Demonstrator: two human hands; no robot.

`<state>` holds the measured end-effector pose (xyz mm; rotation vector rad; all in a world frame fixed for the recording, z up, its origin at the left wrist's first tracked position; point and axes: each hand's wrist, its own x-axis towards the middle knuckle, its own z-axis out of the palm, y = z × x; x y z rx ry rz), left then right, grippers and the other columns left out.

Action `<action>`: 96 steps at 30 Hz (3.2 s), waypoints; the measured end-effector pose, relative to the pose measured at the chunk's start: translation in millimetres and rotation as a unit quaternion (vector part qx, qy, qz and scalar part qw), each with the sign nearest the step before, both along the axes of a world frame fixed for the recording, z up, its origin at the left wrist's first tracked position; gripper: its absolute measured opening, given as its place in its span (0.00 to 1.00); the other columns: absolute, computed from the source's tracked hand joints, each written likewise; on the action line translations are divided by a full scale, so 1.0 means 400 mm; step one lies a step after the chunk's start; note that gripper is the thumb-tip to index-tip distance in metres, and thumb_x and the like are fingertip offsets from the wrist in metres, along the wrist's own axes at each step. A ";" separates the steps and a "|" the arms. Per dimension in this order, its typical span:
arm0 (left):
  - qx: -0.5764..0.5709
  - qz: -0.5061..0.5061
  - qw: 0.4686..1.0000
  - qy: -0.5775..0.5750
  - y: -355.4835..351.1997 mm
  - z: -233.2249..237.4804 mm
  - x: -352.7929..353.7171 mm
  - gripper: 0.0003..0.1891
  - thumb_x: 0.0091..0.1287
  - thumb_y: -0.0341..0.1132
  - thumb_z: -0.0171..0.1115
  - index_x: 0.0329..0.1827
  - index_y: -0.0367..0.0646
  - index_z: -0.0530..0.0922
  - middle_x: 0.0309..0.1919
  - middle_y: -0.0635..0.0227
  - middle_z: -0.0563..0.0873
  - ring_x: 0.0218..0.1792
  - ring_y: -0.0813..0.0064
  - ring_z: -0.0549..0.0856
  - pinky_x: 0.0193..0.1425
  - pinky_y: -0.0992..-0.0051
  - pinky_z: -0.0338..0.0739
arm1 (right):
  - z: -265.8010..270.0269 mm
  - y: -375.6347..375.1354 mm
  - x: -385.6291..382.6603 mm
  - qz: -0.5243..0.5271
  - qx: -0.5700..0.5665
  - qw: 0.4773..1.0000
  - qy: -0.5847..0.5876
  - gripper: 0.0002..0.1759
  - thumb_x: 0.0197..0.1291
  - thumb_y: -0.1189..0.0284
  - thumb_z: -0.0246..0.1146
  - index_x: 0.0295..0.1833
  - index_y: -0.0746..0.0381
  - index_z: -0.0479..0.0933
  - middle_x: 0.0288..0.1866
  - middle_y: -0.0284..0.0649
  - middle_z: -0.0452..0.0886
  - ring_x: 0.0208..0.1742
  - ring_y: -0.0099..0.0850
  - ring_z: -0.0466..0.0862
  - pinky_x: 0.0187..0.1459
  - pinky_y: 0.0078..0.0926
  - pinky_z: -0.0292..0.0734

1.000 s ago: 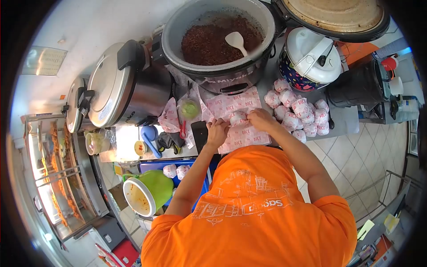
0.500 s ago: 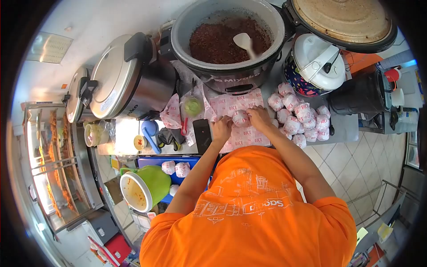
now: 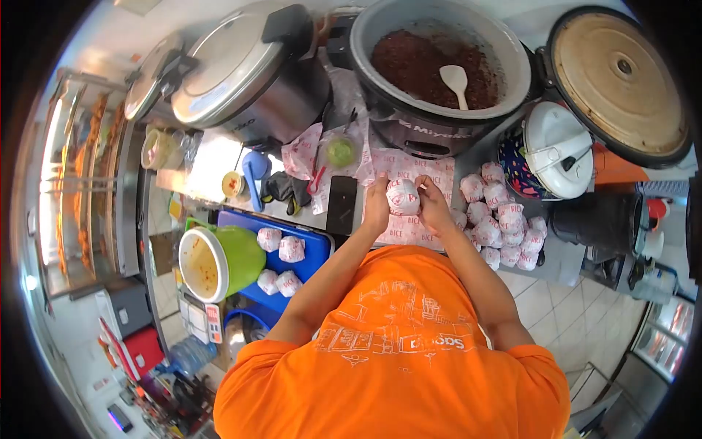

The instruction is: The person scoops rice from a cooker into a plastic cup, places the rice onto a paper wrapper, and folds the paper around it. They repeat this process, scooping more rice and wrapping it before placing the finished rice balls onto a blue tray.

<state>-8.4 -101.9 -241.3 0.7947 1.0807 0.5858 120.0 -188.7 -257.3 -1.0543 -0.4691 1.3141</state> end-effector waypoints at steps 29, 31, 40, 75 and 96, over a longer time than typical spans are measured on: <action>-0.196 0.148 0.899 -0.362 -0.046 0.062 -0.262 0.30 0.73 0.69 0.46 0.51 0.51 0.78 0.38 0.67 0.87 0.37 0.70 0.87 0.44 0.67 0.85 | 0.220 0.110 -0.346 0.077 0.095 0.891 -0.438 0.23 0.80 0.65 0.42 0.61 0.67 0.77 0.52 0.48 0.82 0.55 0.40 0.82 0.60 0.34 0.74; -0.231 0.156 0.892 -0.355 -0.039 0.056 -0.287 0.32 0.71 0.73 0.45 0.43 0.51 0.79 0.36 0.69 0.86 0.36 0.71 0.87 0.43 0.69 0.84 | 0.222 0.116 -0.364 0.138 0.079 0.912 -0.378 0.22 0.80 0.64 0.43 0.60 0.66 0.78 0.50 0.48 0.82 0.53 0.41 0.82 0.59 0.35 0.74; -0.218 0.407 0.872 -0.164 -0.138 -0.043 -0.412 0.33 0.71 0.73 0.45 0.43 0.51 0.81 0.33 0.72 0.86 0.34 0.75 0.86 0.41 0.72 0.80 | 0.109 0.180 -0.496 0.338 0.071 0.844 -0.411 0.20 0.77 0.60 0.47 0.48 0.65 0.78 0.43 0.56 0.84 0.46 0.58 0.83 0.47 0.48 0.76; -0.080 0.120 0.944 -0.296 -0.007 0.293 -0.299 0.41 0.73 0.60 0.55 0.83 0.50 0.53 0.74 0.56 0.68 0.71 0.59 0.74 0.73 0.54 0.71 | 0.506 0.258 -0.136 0.423 0.105 0.852 -0.289 0.33 0.55 0.66 0.77 0.62 0.60 0.69 0.57 0.43 0.78 0.62 0.32 0.76 0.63 0.33 0.73; 0.152 -0.426 0.890 -0.055 0.198 0.402 -0.138 0.21 0.65 0.31 0.58 0.62 0.37 0.78 0.58 0.55 0.82 0.60 0.58 0.80 0.66 0.64 0.71 | 0.437 0.640 0.558 0.581 -0.355 0.340 -0.649 0.31 0.55 0.44 0.71 0.42 0.65 0.88 0.36 0.43 0.89 0.36 0.38 0.88 0.43 0.40 0.84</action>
